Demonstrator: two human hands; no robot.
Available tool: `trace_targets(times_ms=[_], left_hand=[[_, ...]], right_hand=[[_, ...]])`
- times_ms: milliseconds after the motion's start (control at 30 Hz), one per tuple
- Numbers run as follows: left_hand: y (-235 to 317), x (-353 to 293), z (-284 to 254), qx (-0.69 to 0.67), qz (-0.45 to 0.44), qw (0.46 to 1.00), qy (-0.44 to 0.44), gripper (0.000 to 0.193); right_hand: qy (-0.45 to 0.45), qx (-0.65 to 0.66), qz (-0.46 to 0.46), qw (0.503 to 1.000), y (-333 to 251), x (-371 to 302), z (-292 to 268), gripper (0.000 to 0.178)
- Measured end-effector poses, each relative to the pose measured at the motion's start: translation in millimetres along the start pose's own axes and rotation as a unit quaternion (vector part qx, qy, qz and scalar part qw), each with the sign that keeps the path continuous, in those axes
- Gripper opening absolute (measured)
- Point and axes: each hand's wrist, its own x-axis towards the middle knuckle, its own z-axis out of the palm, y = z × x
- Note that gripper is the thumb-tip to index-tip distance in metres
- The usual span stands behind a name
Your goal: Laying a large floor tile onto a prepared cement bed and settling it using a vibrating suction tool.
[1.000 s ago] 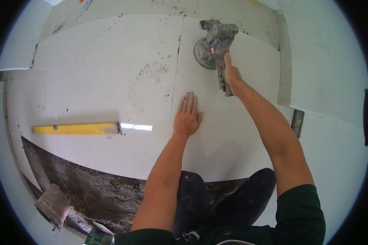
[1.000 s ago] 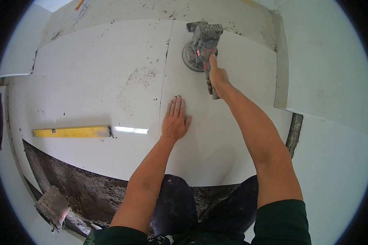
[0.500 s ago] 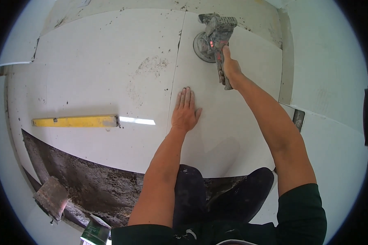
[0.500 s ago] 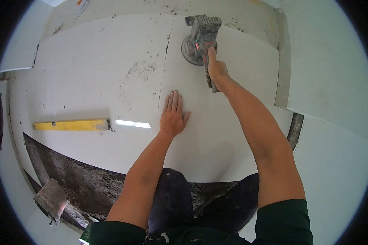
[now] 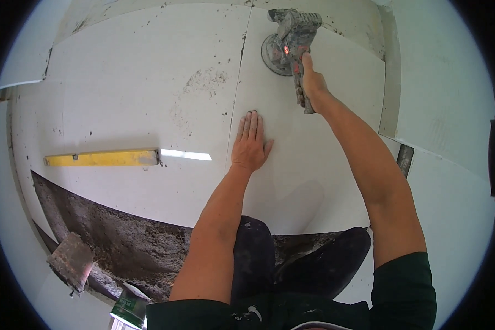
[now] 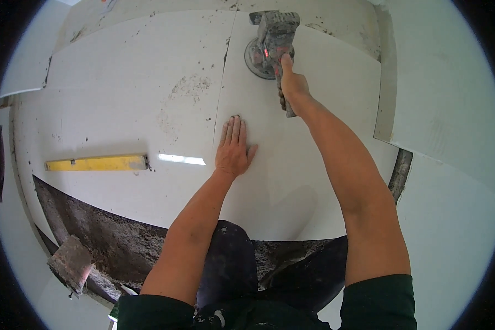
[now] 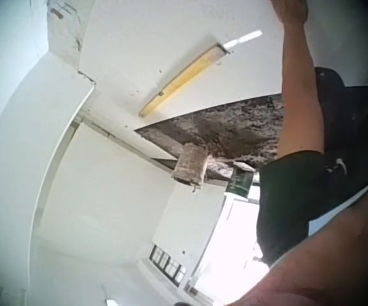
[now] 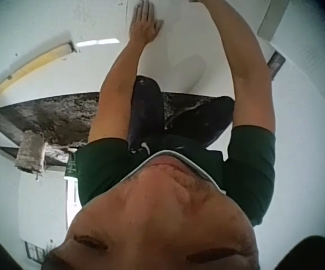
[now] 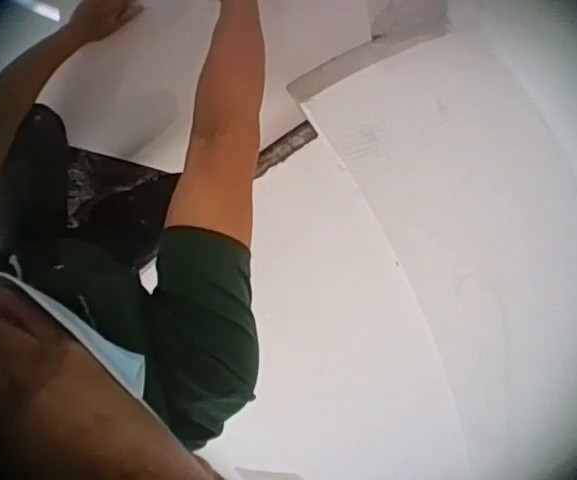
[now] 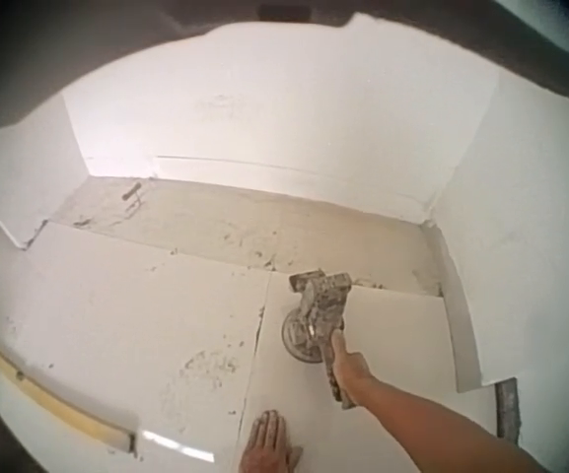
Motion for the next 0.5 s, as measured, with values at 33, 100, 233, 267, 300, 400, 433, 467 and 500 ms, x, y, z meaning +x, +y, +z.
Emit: trace_targets(times_ms=[33, 100, 233, 267, 300, 400, 433, 467, 500], left_hand=[[-0.1, -0.4, 0.1, 0.0, 0.001, 1.0, 0.004, 0.076], [-0.3, -0.7, 0.5, 0.001, 0.003, 1.0, 0.01, 0.076], [-1.3, -1.7, 0.7, -0.013, 0.002, 1.0, 0.021, 0.076], [-1.6, -1.2, 0.8, -0.02, 0.003, 1.0, 0.024, 0.076], [-1.9, -1.1, 0.6, -0.019, 0.001, 1.0, 0.023, 0.076], [-2.2, -0.2, 0.1, -0.011, 0.004, 1.0, 0.025, 0.076], [-2.3, -0.3, -0.1, -0.014, 0.005, 1.0, 0.024, 0.077], [-2.3, -0.3, -0.1, -0.018, 0.008, 1.0, 0.02, 0.078], [-2.4, -0.1, -0.2, -0.017, 0.008, 0.999, 0.025, 0.078]], right_hand=[[-0.003, 0.0, 0.002, 1.0, 0.4, 0.1, 0.1, 0.076], [-0.005, 0.001, 0.004, 1.0, 0.9, 0.3, 0.6, 0.075], [0.003, 0.005, -0.014, 1.0, 1.7, 0.8, 1.6, 0.076], [0.011, 0.009, -0.024, 1.0, 1.8, 1.1, 1.8, 0.076], [0.003, 0.01, -0.024, 1.0, 1.7, 1.5, 1.7, 0.076], [0.001, -0.002, -0.01, 1.0, 1.3, 2.8, 1.0, 0.076], [-0.001, -0.001, -0.01, 1.0, 1.4, 2.9, 1.0, 0.076], [0.005, 0.001, -0.016, 1.0, 1.4, 3.1, 0.9, 0.076], [-0.001, 0.001, -0.012, 1.0, 1.1, 3.2, 0.9, 0.076]])
